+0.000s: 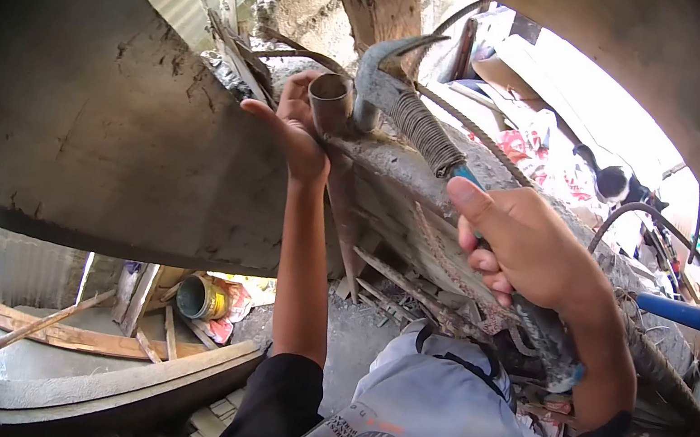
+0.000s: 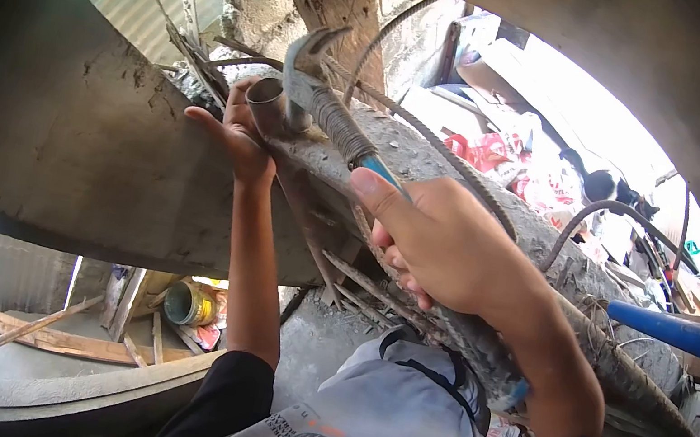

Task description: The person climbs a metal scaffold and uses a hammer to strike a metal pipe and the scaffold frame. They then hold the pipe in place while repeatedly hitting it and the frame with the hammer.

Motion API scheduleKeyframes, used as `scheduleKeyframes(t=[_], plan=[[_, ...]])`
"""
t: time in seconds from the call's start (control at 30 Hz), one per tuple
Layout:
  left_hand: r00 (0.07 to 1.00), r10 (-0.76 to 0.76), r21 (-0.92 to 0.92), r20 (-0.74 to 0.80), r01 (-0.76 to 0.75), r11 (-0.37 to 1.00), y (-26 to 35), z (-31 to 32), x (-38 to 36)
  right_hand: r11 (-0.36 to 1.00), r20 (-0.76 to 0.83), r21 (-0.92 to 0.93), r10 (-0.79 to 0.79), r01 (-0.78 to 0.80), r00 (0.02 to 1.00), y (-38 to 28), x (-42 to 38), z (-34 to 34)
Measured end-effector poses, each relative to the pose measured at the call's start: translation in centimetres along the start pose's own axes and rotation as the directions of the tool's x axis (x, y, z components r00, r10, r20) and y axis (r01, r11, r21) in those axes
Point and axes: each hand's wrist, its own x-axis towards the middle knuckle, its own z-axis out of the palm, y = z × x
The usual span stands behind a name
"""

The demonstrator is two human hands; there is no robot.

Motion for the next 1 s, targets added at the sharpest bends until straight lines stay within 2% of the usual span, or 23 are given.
scheduleKeyframes(t=[0.07,0.13,0.2,0.27,0.33,0.47,0.53,0.6,0.67,0.73,0.8,0.87,0.93,1.0], plan=[[0.999,-0.029,-0.03,-0.03,0.028,0.999,0.1,0.1,-0.1,0.996,-0.046,-0.092,0.003,-0.007,0.999,-0.7,-1.2,-0.6],[0.997,-0.01,0.016,-0.075,0.012,1.0,0.1,0.3,-0.3,0.993,-0.091,-0.12,0.005,-0.016,0.996,-2.2,-2.9,-0.9],[0.998,0.012,0.036,-0.067,-0.009,0.999,0.1,0.2,-0.3,1.0,-0.097,0.014,-0.018,0.02,0.995,-2.5,-3.8,-2.0],[0.998,0.011,0.038,-0.068,-0.008,0.999,0.0,-0.2,-0.3,0.999,-0.098,0.039,-0.013,0.017,0.995,-2.7,-2.9,-1.9],[0.998,0.003,0.079,-0.058,0.002,0.997,0.1,0.1,-0.2,0.993,-0.025,-0.091,0.068,-0.07,0.997,-2.4,-0.2,-1.2],[0.997,-0.035,-0.02,-0.067,0.034,0.999,0.4,0.5,-0.5,0.991,0.026,-0.131,0.032,-0.028,0.999,-2.4,0.8,-1.0],[0.995,-0.047,-0.028,-0.083,0.045,0.999,0.6,0.4,-0.7,0.993,0.004,-0.107,0.04,-0.039,0.999,-2.7,-0.1,-1.0],[0.992,-0.05,-0.034,-0.114,0.047,0.998,0.3,0.3,-0.5,0.98,-0.03,-0.187,0.069,-0.074,0.997,-3.5,-1.2,-1.2],[0.996,-0.041,-0.079,-0.082,0.034,0.996,0.4,0.3,-0.7,0.977,-0.033,-0.2,0.073,-0.078,0.997,-4.3,-2.7,-2.0],[0.994,-0.004,0.001,-0.107,0.004,1.0,0.2,0.7,-0.7,0.988,-0.062,-0.078,0.127,-0.132,0.99,-4.5,-3.6,-2.6],[0.99,0.084,0.165,-0.115,-0.065,0.984,-0.1,0.8,-0.5,0.987,-0.022,-0.076,0.143,-0.144,0.989,-4.2,-2.0,-2.4],[0.989,0.1,0.192,-0.111,-0.077,0.978,0.3,1.6,-0.8,0.961,-0.006,-0.275,0.022,-0.022,1.0,-3.1,1.4,-0.6],[0.988,0.086,0.134,-0.129,-0.068,0.989,0.2,1.5,-0.7,0.948,-0.07,-0.315,-0.061,0.036,0.996,-2.2,4.2,0.0],[0.991,0.054,0.118,-0.125,-0.039,0.992,0.2,1.2,-1.0,0.965,-0.054,-0.263,-0.026,0.011,0.998,-2.1,4.1,0.1]])
